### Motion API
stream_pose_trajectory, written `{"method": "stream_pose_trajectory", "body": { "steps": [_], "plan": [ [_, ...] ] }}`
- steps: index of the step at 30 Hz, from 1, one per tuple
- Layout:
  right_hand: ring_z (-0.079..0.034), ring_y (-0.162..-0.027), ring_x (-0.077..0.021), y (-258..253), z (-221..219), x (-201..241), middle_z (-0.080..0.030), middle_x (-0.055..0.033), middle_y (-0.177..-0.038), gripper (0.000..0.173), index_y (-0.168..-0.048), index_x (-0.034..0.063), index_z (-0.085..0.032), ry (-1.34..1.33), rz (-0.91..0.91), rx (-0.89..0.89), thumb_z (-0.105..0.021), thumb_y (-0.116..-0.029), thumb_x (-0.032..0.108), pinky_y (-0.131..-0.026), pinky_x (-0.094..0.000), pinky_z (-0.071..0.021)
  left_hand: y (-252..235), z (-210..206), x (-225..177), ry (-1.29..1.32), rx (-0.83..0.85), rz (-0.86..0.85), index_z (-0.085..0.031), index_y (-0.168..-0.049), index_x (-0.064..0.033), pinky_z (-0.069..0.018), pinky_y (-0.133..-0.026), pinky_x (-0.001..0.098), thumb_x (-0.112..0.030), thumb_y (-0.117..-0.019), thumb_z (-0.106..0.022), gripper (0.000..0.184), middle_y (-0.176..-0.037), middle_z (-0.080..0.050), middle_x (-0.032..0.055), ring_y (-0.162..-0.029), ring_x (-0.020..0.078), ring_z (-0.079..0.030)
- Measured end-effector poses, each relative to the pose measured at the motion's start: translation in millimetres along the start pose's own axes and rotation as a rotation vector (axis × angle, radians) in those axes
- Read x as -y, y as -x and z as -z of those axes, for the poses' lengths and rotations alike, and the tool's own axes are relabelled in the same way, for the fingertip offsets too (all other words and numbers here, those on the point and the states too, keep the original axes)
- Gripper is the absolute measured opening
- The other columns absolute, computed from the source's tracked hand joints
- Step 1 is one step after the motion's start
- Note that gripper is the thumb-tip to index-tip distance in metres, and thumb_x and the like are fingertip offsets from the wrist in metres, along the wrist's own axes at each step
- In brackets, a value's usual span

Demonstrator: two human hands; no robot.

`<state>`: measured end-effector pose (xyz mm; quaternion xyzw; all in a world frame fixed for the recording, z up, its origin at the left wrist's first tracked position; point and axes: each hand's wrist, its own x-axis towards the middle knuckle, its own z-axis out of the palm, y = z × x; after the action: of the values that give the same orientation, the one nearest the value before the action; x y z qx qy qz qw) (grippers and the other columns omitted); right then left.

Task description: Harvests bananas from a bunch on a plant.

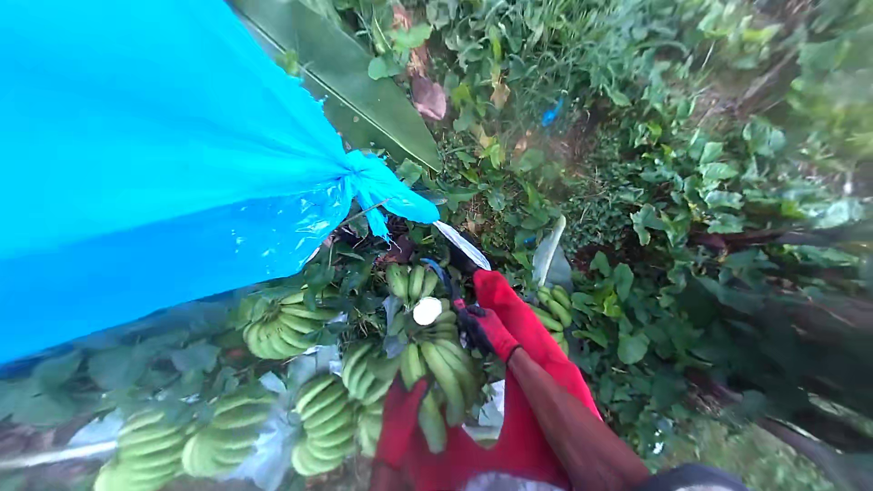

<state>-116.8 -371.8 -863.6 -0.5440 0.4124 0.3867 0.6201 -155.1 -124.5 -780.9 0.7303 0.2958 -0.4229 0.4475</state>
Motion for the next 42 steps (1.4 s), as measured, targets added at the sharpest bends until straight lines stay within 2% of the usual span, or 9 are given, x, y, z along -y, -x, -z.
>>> {"method": "stream_pose_trajectory", "body": {
  "steps": [3,6,13,19,23,29,36,39,42],
  "plan": [
    [-0.06,-0.059,-0.0155,22.4,7.4,12.4,-0.064,-0.006,-0.077,0.036,-0.124,0.0077,-0.063,0.068,0.018,0.172,-0.058,-0.1045,0.038,-0.056,-0.0339,-0.0542,20.3,8.7,-11.2,0.033,-0.011,-0.051,-0.061,-0.135,-0.0062,-0.0595,-0.096,0.0432,-0.031,-0.0871,-0.078,0.057,-0.115,-0.074,0.0097,-0.104,0.018,-0.072],
    [-0.057,-0.057,-0.0145,36.4,14.6,20.5,-0.06,-0.0044,-0.074,0.033,-0.12,0.0079,-0.062,0.171,0.005,0.299,-0.057,-0.1044,0.037,-0.054,-0.0325,-0.0519,39.9,16.2,-21.7,-0.016,-0.005,-0.086,-0.062,-0.134,-0.0061,-0.0598,-0.095,0.0429,-0.032,-0.0856,-0.079,0.058,-0.114,-0.074,0.009,-0.104,0.0175,-0.072],
    [-0.056,-0.054,-0.0131,27.5,17.5,15.8,-0.059,-0.0025,-0.07,0.032,-0.107,0.0085,-0.063,0.215,0.028,0.411,-0.063,-0.1009,0.04,-0.052,-0.031,-0.051,59.0,40.4,-39.4,-0.155,0.013,-0.061,-0.063,-0.133,-0.008,-0.0588,-0.096,0.0461,-0.035,-0.0854,-0.078,0.057,-0.115,-0.074,0.0097,-0.106,0.0195,-0.071],
    [-0.057,-0.057,-0.0137,31.4,12.2,-3.9,-0.061,-0.0041,-0.075,0.036,-0.117,0.0074,-0.064,0.22,0.066,0.39,-0.06,-0.1029,0.041,-0.057,-0.0323,-0.0523,60.1,52.2,-56.9,-0.23,0.044,0.001,-0.063,-0.132,-0.0052,-0.0576,-0.096,0.0445,-0.033,-0.0864,-0.077,0.055,-0.115,-0.073,0.0114,-0.106,0.0201,-0.07],
    [-0.061,-0.063,-0.0176,-0.4,5.9,-5.0,-0.066,-0.0082,-0.082,0.043,-0.118,0.0098,-0.067,0.398,0.072,0.341,-0.057,-0.1027,0.048,-0.062,-0.0384,-0.0546,51.6,46.9,-53.6,-0.238,0.062,0.002,-0.066,-0.128,-0.0066,-0.0589,-0.094,0.0432,-0.034,-0.0857,-0.077,0.052,-0.11,-0.074,0.009,-0.102,0.0178,-0.072],
    [-0.062,-0.069,-0.0214,-13.7,-2.5,2.2,-0.066,-0.0118,-0.087,0.045,-0.117,0.0084,-0.068,0.523,0.083,0.404,-0.053,-0.104,0.049,-0.067,-0.0441,-0.0548,38.4,33.2,-41.6,-0.202,0.061,-0.013,-0.066,-0.13,-0.0092,-0.0594,-0.095,0.0416,-0.036,-0.0852,-0.077,0.054,-0.111,-0.075,0.0061,-0.103,0.015,-0.072],
    [-0.058,-0.06,-0.015,28.1,15.2,13.0,-0.06,-0.0052,-0.078,0.046,-0.119,0.0075,-0.062,0.357,-0.047,0.408,-0.048,-0.1067,0.05,-0.06,-0.0346,-0.0532,34.2,19.6,-50.2,-0.127,0.079,0.008,-0.068,-0.126,-0.009,-0.0598,-0.093,0.0402,-0.037,-0.0846,-0.077,0.051,-0.109,-0.075,0.0059,-0.101,0.0149,-0.072],
    [-0.061,-0.064,-0.0177,46.5,25.3,9.6,-0.063,-0.0085,-0.083,0.048,-0.121,0.0065,-0.062,0.318,-0.062,0.313,-0.048,-0.1065,0.05,-0.063,-0.0378,-0.0555,30.0,7.3,-62.3,-0.153,0.095,0.0,-0.068,-0.125,-0.0089,-0.0591,-0.093,0.0422,-0.039,-0.0839,-0.077,0.051,-0.108,-0.075,0.0067,-0.1,0.0164,-0.072],
    [-0.06,-0.062,-0.0176,44.1,28.2,-2.8,-0.063,-0.0084,-0.082,0.05,-0.125,0.008,-0.062,0.225,-0.069,0.228,-0.048,-0.1057,0.052,-0.061,-0.0381,-0.0555,19.7,-4.5,-75.4,-0.19,0.094,0.012,-0.068,-0.126,-0.0084,-0.0582,-0.095,0.0445,-0.037,-0.0861,-0.076,0.05,-0.11,-0.074,0.0086,-0.102,0.0186,-0.071]
  ]
}}
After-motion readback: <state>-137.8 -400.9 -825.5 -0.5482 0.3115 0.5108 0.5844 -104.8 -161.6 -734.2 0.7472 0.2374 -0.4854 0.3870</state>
